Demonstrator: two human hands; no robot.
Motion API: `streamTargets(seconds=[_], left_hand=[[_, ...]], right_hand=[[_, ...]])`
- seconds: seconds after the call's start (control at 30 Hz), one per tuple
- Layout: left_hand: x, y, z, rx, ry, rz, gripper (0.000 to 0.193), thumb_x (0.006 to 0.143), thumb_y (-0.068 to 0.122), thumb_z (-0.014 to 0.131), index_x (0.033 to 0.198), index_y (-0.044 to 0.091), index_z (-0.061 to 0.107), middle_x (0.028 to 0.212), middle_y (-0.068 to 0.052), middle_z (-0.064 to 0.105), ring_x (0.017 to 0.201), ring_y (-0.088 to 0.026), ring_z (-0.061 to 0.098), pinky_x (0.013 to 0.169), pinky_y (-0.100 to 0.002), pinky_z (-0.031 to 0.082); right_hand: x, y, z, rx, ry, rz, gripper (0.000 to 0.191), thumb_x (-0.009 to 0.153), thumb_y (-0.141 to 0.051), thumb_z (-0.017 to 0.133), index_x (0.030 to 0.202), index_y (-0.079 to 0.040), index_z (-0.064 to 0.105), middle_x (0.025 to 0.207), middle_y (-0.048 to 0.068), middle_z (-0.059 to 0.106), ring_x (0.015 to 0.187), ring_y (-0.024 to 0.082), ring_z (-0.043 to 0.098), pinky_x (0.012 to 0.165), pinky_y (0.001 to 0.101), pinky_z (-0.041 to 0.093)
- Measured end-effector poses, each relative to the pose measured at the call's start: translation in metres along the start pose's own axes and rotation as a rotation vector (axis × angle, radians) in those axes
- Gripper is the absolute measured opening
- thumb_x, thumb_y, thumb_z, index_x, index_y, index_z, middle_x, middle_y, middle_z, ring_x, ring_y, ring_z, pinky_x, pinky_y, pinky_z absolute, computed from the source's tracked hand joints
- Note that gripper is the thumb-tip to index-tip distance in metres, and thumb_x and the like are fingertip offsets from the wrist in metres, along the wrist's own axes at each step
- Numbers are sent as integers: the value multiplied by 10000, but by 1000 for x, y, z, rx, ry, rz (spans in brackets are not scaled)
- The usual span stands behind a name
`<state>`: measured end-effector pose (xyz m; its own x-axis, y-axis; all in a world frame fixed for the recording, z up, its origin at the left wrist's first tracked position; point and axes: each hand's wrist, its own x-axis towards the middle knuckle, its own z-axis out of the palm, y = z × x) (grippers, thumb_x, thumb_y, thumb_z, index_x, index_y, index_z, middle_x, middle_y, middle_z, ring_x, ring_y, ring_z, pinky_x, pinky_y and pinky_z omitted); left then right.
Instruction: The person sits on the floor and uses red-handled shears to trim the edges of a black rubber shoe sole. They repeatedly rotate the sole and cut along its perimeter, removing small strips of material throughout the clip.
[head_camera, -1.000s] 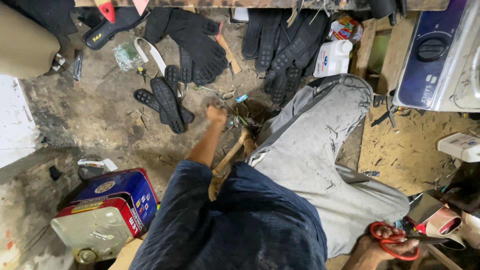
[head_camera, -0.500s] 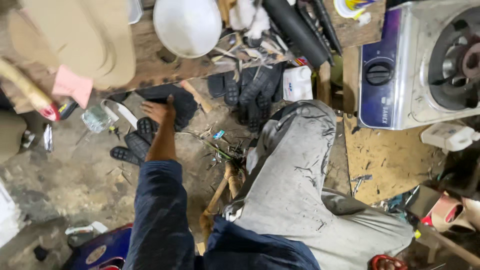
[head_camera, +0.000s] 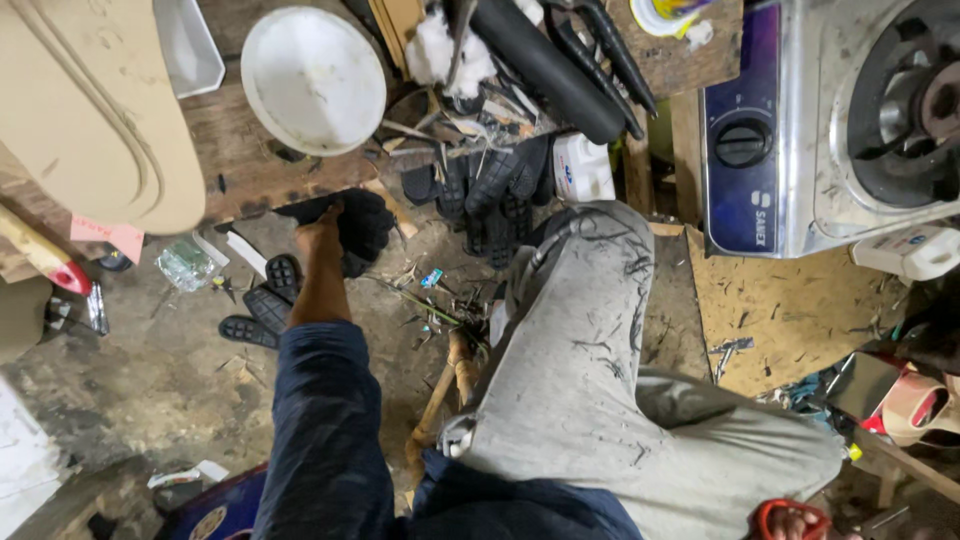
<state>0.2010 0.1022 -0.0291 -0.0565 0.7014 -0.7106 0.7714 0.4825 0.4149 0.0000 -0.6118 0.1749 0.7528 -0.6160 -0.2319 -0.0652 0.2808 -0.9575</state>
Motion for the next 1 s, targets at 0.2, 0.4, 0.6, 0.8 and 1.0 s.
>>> streamTargets(seconds=[0.2,0.4,0.6,0.8,1.0], left_hand=[[-34,-27,9,-502,-253,301,476,674,90,909,1114,16,742,1045,-62,750,896,-211,674,833,-369,567],[-83,-65,-56,-184,-768,336,638,707,202,904,1264,8,661,1203,-66,737,1113,-195,686,1022,-333,503],[-174,-23,-155,217,-1164,643,788,619,263,944,1277,-66,660,1207,-136,720,1127,-214,650,1005,-363,499],[-297,8,-129,885,-1465,1172,1069,565,481,951,1370,-85,533,1347,-235,643,1254,-291,627,1077,-354,479],[-374,-63,-55,950,-1689,1444,664,740,446,850,1235,35,688,1204,-147,738,1183,-270,686,1007,-361,530]], right_hand=[[15,10,-5,121,-125,29,561,1158,-569,456,952,-54,542,740,17,508,642,103,506,607,202,398],[30,30,10,279,-270,64,568,1169,-560,432,950,-47,540,734,22,505,649,99,506,619,194,398],[23,52,81,275,-303,61,601,1168,-588,496,965,-28,576,721,16,520,588,107,464,545,215,367],[13,69,136,377,-452,116,569,1146,-560,516,969,-24,594,583,22,459,572,148,457,536,258,371],[19,77,140,321,-533,82,562,1101,-550,444,979,-18,578,557,28,465,485,165,474,463,293,391]])
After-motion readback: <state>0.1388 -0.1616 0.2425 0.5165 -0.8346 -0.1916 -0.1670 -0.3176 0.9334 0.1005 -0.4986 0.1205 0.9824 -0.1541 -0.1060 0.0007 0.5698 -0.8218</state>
